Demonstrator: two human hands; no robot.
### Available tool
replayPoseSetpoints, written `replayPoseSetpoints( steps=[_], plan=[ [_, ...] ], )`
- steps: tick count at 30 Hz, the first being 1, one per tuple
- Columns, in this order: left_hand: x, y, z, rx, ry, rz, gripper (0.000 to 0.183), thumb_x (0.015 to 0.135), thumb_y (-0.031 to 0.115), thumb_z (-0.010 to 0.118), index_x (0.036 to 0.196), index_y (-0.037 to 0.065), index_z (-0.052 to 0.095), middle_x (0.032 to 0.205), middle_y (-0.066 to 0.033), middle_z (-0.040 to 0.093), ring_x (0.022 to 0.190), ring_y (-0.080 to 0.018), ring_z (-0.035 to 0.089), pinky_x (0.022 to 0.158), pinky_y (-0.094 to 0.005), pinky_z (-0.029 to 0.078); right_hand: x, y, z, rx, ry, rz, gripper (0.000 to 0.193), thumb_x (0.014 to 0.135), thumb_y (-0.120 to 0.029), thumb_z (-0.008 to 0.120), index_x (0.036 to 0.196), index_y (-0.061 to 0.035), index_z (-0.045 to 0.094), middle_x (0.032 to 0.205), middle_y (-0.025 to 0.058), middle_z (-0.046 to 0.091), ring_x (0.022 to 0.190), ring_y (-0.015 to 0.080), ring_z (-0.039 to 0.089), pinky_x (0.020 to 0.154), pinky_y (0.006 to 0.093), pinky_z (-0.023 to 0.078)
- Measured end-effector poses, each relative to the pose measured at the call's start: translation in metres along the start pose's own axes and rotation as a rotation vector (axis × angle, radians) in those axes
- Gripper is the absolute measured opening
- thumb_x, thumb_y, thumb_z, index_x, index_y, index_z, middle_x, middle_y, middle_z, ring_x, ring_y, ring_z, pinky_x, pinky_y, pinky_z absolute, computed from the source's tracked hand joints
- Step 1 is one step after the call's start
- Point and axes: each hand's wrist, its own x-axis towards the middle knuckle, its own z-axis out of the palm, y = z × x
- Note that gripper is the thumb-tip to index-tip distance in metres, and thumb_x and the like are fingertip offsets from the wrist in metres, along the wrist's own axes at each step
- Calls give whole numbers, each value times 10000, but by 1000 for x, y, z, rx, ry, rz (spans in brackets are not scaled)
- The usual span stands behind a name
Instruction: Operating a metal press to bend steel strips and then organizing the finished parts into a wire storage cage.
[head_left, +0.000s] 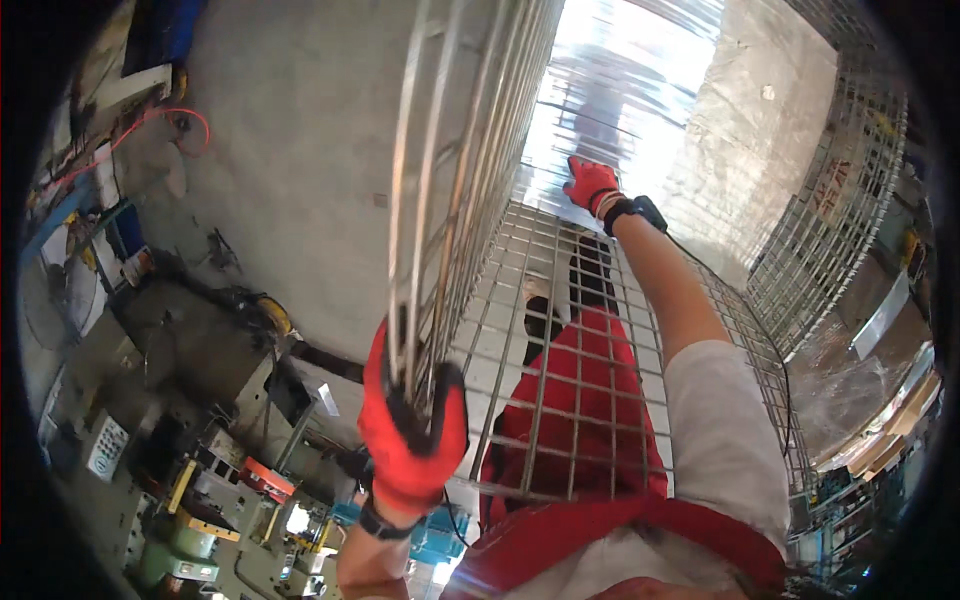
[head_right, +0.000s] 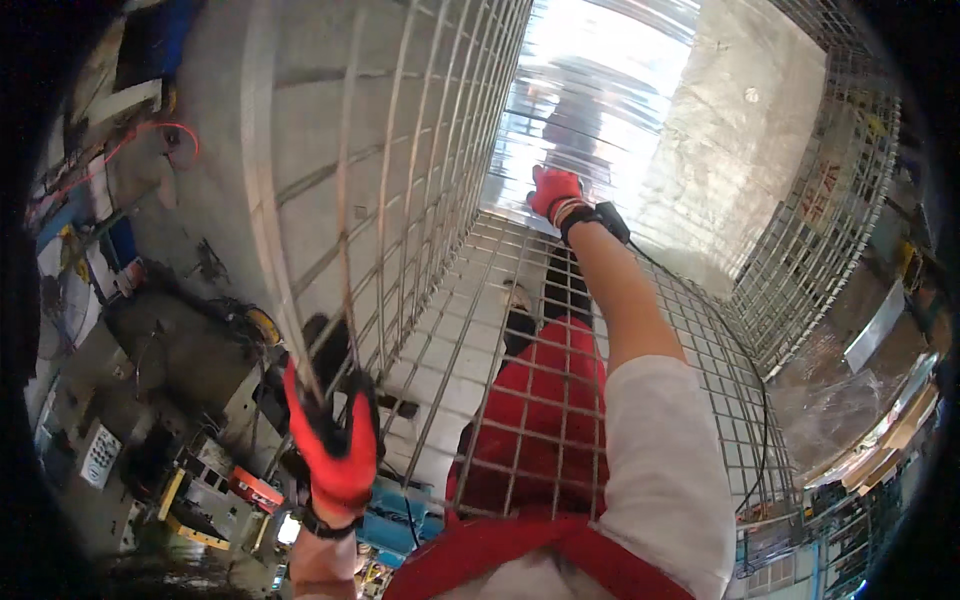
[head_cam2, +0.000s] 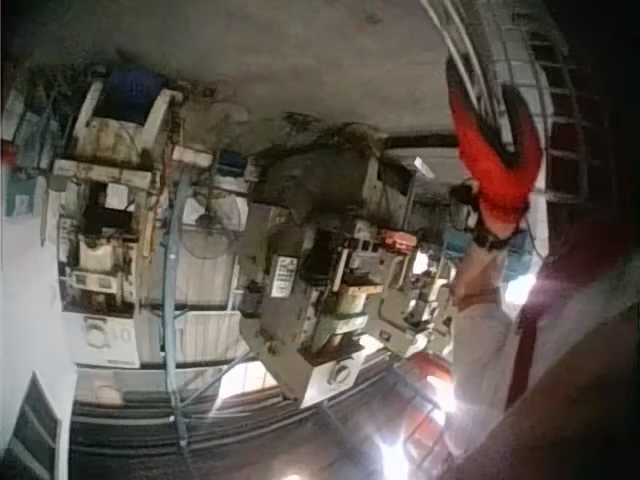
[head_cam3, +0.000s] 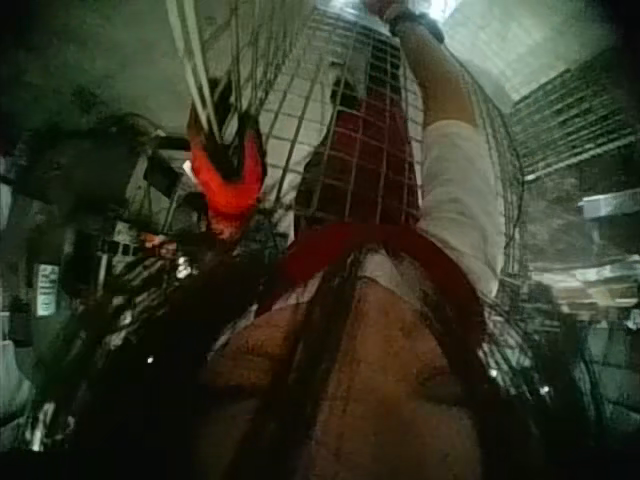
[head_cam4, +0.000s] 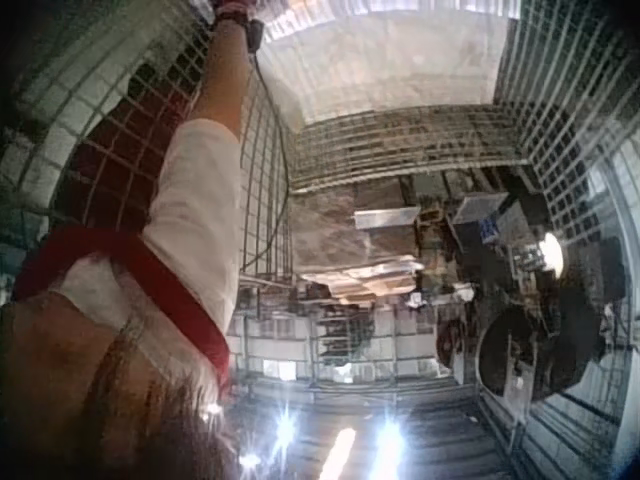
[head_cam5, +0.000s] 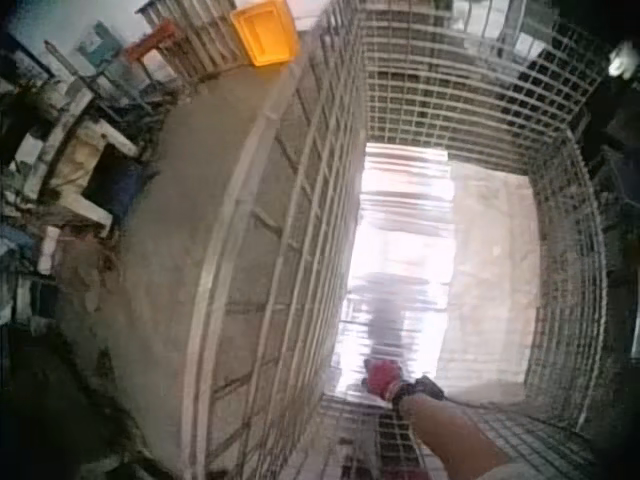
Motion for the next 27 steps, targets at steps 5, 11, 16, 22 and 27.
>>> replayPoseSetpoints(
  steps=[5, 11, 16, 22, 27],
  plan=[
    [-3, 0, -9, 748, -146, 204, 503, 753, 56, 553, 1198, -49, 342, 1135, -165, 477, 1017, -221, 476, 841, -310, 388, 12, -8, 50, -25, 106, 52, 743, 674, -417, 601, 1269, -87, 302, 1189, 136, 437, 1139, 299, 372, 906, 457, 301],
    [-4, -8, -2, 252, 40, -65, 496, 788, 127, 563, 1209, -28, 351, 1158, -132, 460, 1054, -213, 442, 918, -326, 312, 23, -10, 82, -159, 185, 55, 757, 635, -380, 642, 1264, -111, 319, 1194, 126, 407, 1124, 313, 361, 879, 449, 312],
    [-60, -55, -54, 421, 81, -154, 664, 781, 13, 538, 1309, 114, 147, 1217, -165, 389, 1043, -255, 453, 836, -394, 430, 31, -13, 94, -203, 285, -4, 427, 761, -195, 439, 1185, -151, 423, 1050, 114, 461, 1014, 304, 412, 848, 485, 309],
    [-66, -55, -50, 335, 254, -214, 686, 790, 10, 544, 1316, 130, 121, 1177, -152, 436, 970, -245, 504, 781, -402, 459, 27, -12, 98, -232, 340, -86, 541, 685, -216, 560, 1206, -182, 418, 1078, 108, 447, 1004, 277, 415, 824, 444, 328],
    [-55, -56, -53, 677, 118, -144, 672, 790, 35, 561, 1312, 99, 142, 1170, -140, 448, 955, -210, 514, 759, -368, 455, 35, -15, 121, -380, 320, -69, 410, 797, -200, 423, 1204, -157, 410, 1136, 116, 424, 1082, 309, 379, 901, 499, 280]
  ],
)
